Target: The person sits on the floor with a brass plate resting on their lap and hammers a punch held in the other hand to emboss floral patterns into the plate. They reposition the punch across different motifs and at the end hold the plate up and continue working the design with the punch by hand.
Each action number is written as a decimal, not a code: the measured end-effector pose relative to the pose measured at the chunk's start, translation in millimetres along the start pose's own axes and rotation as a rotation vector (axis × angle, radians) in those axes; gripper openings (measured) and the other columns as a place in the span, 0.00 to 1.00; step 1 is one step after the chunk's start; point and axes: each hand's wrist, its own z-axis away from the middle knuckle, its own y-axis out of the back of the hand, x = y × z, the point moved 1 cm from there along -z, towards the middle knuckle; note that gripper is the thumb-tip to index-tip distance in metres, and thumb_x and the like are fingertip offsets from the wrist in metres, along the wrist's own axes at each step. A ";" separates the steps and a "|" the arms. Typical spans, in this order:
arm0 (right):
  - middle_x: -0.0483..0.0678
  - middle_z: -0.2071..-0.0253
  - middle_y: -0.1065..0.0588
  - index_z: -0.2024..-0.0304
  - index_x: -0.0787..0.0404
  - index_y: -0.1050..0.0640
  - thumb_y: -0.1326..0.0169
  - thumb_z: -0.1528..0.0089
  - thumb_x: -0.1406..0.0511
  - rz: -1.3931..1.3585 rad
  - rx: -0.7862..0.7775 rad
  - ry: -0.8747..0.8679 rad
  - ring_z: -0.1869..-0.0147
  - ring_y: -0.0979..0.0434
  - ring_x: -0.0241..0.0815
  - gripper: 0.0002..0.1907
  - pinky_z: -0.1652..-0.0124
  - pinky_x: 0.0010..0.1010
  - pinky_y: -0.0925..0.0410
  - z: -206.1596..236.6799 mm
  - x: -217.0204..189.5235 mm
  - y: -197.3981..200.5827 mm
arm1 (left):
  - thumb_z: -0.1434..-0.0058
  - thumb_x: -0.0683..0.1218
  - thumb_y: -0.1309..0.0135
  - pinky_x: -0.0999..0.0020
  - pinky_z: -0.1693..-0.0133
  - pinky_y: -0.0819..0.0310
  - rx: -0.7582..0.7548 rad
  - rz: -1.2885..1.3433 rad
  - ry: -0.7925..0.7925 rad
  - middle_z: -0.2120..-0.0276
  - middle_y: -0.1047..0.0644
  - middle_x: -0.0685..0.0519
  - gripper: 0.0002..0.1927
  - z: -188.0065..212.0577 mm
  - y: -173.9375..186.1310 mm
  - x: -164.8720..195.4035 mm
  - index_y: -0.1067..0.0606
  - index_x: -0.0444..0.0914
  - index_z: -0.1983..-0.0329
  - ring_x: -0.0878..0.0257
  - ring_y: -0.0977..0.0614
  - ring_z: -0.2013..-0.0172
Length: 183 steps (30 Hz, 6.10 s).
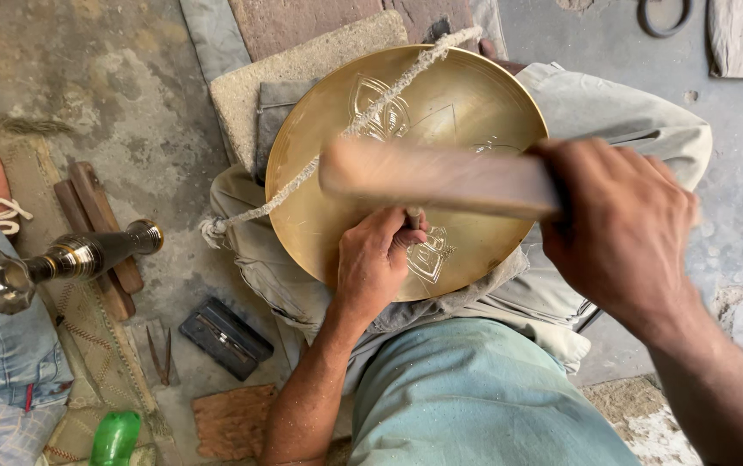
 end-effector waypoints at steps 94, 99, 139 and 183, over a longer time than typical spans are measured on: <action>0.48 0.59 0.20 0.49 0.67 0.24 0.30 0.39 0.66 -0.559 0.049 -0.553 0.57 0.20 0.36 0.21 0.57 0.29 0.27 72.1 44.9 -20.6 | 0.32 0.41 0.43 0.66 0.61 0.20 0.098 -0.057 0.007 0.64 0.20 0.53 0.08 17.5 5.5 13.0 0.28 0.36 0.54 0.61 0.15 0.63; 0.47 0.62 0.21 0.50 0.68 0.26 0.32 0.38 0.68 -0.756 0.060 -0.475 0.56 0.21 0.34 0.19 0.56 0.29 0.26 59.1 33.6 -10.0 | 0.33 0.42 0.41 0.63 0.64 0.23 0.005 -0.203 -0.016 0.65 0.20 0.53 0.08 19.0 8.2 7.0 0.28 0.39 0.55 0.57 0.15 0.64; 0.56 0.60 0.22 0.43 0.64 0.27 0.41 0.37 0.72 0.193 0.013 0.261 0.63 0.22 0.54 0.19 0.63 0.46 0.30 -14.4 -26.7 22.0 | 0.35 0.33 0.46 0.63 0.61 0.21 0.291 -0.135 -0.022 0.66 0.21 0.54 0.09 14.8 -2.2 5.3 0.30 0.38 0.57 0.60 0.14 0.62; 0.61 0.56 0.24 0.36 0.71 0.34 0.40 0.35 0.69 -0.104 0.004 0.291 0.61 0.20 0.54 0.28 0.63 0.45 0.27 -20.5 20.3 -6.6 | 0.31 0.37 0.45 0.68 0.59 0.17 0.488 -0.049 0.040 0.63 0.20 0.52 0.05 22.8 -16.6 6.8 0.29 0.37 0.56 0.62 0.14 0.60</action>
